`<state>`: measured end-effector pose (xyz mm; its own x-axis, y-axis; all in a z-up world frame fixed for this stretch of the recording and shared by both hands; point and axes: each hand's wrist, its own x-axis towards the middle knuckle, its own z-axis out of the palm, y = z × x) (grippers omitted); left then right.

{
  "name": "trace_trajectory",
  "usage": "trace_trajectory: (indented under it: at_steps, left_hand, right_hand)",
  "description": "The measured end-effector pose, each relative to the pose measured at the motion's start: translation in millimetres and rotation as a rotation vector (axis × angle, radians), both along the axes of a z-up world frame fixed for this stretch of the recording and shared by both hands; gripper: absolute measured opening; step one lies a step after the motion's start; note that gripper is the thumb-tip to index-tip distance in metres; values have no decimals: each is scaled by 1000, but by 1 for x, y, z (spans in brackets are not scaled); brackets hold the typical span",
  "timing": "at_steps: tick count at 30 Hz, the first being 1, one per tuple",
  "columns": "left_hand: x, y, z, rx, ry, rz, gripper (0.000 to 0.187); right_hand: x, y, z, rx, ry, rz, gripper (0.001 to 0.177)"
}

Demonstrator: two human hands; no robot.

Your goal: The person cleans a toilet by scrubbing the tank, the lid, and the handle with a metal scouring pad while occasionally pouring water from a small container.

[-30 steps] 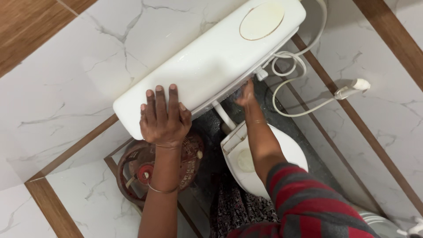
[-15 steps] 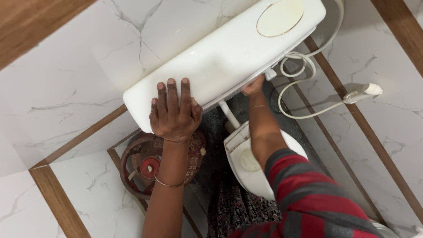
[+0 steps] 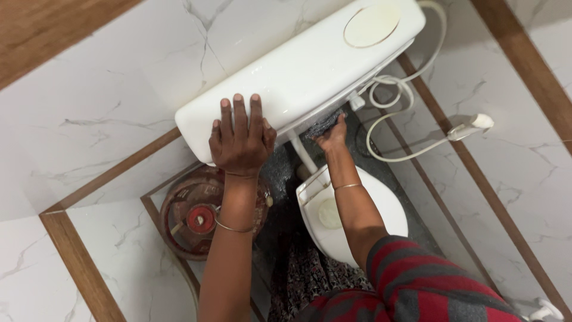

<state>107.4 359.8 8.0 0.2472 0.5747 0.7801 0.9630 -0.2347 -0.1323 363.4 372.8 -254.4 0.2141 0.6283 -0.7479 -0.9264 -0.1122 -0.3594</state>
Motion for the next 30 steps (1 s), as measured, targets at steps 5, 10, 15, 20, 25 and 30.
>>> trace_trajectory:
  at_steps: [5, 10, 15, 20, 25, 30]
  left_hand:
    - [-1, 0, 2, 30, -10, -13, 42]
    - [-1, 1, 0, 16, -23, -14, 41]
    - [0, 0, 5, -10, -19, -11, 40]
    - [2, 1, 11, -45, -17, 16, 40]
    - [5, -4, 10, -42, -49, 24, 41]
    - [9, -2, 8, -25, -42, 40, 43]
  right_hand:
    - [5, 17, 81, 52, -179, -91, 77]
    - [-20, 24, 189, 78, -752, -239, 93]
    - [-99, -28, 234, 295, -1480, -44, 82]
    - [-121, -65, 268, 474, -2247, 426, 54]
    - [-29, 15, 307, 190, -2221, 383, 52]
    - [64, 90, 344, -53, -2223, 404, 42]
